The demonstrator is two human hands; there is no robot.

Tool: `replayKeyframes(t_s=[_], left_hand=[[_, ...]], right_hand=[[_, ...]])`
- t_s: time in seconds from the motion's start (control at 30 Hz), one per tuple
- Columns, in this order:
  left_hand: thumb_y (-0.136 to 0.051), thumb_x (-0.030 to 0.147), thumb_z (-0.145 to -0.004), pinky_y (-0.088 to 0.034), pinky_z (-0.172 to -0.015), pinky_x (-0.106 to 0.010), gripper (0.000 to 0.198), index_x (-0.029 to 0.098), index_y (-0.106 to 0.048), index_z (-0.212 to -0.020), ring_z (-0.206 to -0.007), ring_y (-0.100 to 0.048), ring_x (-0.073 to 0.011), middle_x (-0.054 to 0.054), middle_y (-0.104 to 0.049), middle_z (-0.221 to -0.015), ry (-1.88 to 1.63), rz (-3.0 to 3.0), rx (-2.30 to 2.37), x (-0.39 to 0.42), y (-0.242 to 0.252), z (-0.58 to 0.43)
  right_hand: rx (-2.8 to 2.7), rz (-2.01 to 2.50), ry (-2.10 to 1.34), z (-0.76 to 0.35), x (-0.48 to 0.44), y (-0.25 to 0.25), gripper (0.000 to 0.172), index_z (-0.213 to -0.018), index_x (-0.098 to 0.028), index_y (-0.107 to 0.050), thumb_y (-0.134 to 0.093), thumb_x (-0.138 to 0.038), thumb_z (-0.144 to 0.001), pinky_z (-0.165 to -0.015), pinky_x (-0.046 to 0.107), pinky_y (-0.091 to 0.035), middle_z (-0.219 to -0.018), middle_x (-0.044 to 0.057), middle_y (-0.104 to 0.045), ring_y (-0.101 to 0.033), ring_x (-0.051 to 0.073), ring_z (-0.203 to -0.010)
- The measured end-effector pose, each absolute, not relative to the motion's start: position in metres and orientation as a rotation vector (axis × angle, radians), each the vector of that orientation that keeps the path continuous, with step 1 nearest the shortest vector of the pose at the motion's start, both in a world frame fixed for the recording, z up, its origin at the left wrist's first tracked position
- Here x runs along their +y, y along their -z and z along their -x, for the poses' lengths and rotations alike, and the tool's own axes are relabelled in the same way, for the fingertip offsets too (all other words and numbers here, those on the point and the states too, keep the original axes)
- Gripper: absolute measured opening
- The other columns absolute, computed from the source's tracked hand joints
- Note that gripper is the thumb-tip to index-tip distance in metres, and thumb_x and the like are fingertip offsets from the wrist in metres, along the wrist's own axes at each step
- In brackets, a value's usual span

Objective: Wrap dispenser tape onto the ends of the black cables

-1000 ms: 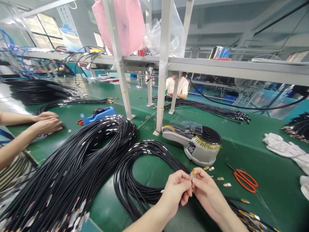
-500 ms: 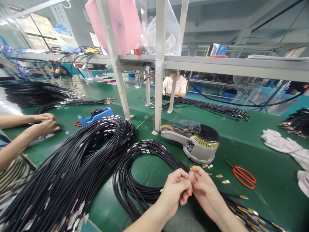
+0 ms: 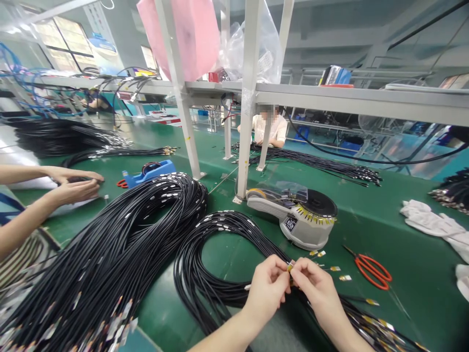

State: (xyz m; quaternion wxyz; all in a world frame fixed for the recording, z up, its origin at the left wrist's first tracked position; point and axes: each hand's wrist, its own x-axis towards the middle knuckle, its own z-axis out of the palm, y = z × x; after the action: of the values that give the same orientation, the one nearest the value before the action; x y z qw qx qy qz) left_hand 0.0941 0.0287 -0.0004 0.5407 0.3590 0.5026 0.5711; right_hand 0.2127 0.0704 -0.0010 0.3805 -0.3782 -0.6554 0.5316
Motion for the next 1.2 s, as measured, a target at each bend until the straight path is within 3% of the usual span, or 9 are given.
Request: replayKeyframes(t_s=[1.2], left_hand=[[-0.048,0.019,-0.073,-0.027,-0.031,-0.014,0.005,0.016,-0.049,-0.069,-0.036,-0.038,-0.0042,0.005,-0.048,-0.049,-1.355,-0.983,1.240,0.0271,0.0053,-0.0940]], right_hand=[[-1.734,0.938,-1.281,-0.2135,0.0717,0.0002,0.022,-0.061,-0.019,-0.052,-0.057,-0.032,-0.078,-0.051,0.025,-0.035,-0.061,-0.002,-0.049,-0.044,0.013,-0.054]])
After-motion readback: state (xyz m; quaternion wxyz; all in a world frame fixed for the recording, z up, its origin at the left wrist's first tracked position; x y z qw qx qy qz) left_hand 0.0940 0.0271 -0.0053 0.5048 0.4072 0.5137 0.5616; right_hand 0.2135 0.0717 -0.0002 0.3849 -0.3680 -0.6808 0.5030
